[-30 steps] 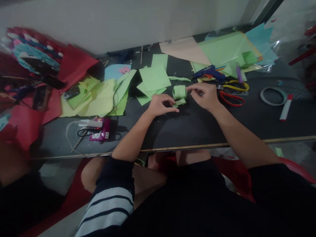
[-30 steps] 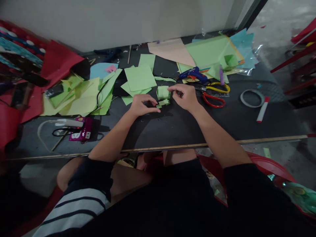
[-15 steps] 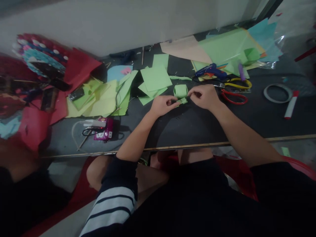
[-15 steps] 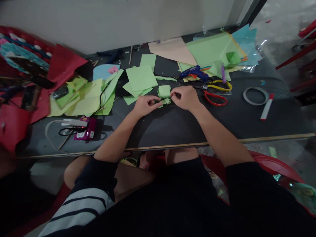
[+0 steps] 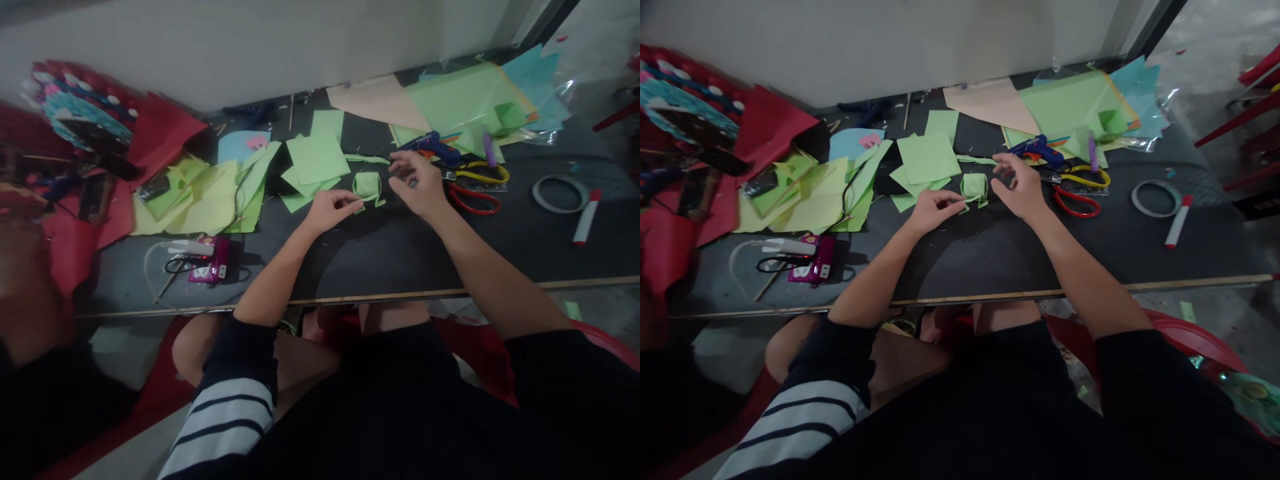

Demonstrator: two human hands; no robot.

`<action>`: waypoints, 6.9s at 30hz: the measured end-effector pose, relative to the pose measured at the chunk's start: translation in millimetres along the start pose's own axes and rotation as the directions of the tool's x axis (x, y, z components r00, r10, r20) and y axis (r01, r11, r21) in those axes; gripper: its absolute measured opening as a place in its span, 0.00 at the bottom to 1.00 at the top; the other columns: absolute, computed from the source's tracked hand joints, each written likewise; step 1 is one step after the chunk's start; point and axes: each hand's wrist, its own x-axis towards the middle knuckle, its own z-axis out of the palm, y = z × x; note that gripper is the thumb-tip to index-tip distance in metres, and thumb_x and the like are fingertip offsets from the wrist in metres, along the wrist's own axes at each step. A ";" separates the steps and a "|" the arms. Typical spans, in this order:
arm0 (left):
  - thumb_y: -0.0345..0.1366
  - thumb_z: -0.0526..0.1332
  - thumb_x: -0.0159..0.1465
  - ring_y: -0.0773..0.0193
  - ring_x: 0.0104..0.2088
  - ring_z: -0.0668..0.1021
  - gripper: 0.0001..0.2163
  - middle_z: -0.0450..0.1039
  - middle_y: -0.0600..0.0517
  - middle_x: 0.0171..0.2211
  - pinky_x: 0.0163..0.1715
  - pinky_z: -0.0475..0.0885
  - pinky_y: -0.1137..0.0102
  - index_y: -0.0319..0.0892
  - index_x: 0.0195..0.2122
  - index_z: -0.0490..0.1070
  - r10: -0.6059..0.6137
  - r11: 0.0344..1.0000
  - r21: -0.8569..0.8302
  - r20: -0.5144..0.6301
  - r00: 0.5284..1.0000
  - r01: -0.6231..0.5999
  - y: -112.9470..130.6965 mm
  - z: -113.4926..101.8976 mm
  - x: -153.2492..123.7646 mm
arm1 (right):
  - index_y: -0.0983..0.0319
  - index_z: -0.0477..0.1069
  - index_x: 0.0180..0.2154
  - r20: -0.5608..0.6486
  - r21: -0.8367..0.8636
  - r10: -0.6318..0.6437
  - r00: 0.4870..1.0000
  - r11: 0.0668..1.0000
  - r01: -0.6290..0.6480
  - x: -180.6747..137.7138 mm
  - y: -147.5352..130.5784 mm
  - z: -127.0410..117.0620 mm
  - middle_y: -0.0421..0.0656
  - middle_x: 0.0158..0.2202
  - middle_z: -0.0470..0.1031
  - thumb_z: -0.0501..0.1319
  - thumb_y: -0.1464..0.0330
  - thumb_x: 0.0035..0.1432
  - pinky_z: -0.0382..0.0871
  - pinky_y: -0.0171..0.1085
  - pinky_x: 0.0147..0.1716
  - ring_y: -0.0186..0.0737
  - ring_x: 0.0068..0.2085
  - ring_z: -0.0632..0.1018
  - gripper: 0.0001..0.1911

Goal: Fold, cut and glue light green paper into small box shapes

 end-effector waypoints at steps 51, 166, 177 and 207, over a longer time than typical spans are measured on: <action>0.53 0.69 0.64 0.64 0.24 0.76 0.16 0.72 0.56 0.20 0.29 0.67 0.70 0.45 0.37 0.84 0.152 0.924 0.316 0.209 0.966 -0.214 2.4 -13.2 -1.1 | 0.55 0.68 0.64 -0.219 -0.116 0.099 0.971 0.985 -0.127 31.2 62.8 -50.4 0.55 0.57 0.80 0.74 0.59 0.57 0.72 0.63 0.62 0.65 0.60 0.78 0.36; 0.69 0.69 0.58 0.68 0.27 0.74 0.28 0.73 0.54 0.29 0.30 0.73 0.67 0.46 0.32 0.74 0.050 0.982 -0.170 -0.169 0.984 -0.080 -5.4 -3.3 7.6 | 0.51 0.77 0.57 -0.174 -0.123 0.084 0.981 0.987 -0.106 9.9 -10.1 -35.5 0.51 0.54 0.82 0.67 0.49 0.61 0.77 0.63 0.58 0.64 0.59 0.80 0.26; 0.65 0.72 0.57 0.61 0.36 0.82 0.24 0.80 0.51 0.29 0.40 0.79 0.61 0.48 0.27 0.80 0.184 0.971 -0.115 -0.209 0.961 -0.211 -6.5 -7.1 7.3 | 0.52 0.78 0.56 -0.166 -0.102 0.091 0.982 0.989 -0.108 8.7 -8.0 -32.6 0.50 0.53 0.82 0.68 0.51 0.60 0.76 0.62 0.59 0.64 0.58 0.80 0.25; 0.49 0.84 0.46 0.67 0.26 0.78 0.17 0.74 0.54 0.21 0.30 0.75 0.66 0.46 0.21 0.82 0.065 0.854 -0.480 -0.288 0.955 -0.202 8.8 -9.2 8.4 | 0.62 0.54 0.70 -0.438 -0.086 0.323 0.839 0.914 -0.397 11.6 41.1 -25.1 0.65 0.67 0.67 0.72 0.51 0.60 0.60 0.64 0.68 0.69 0.70 0.65 0.47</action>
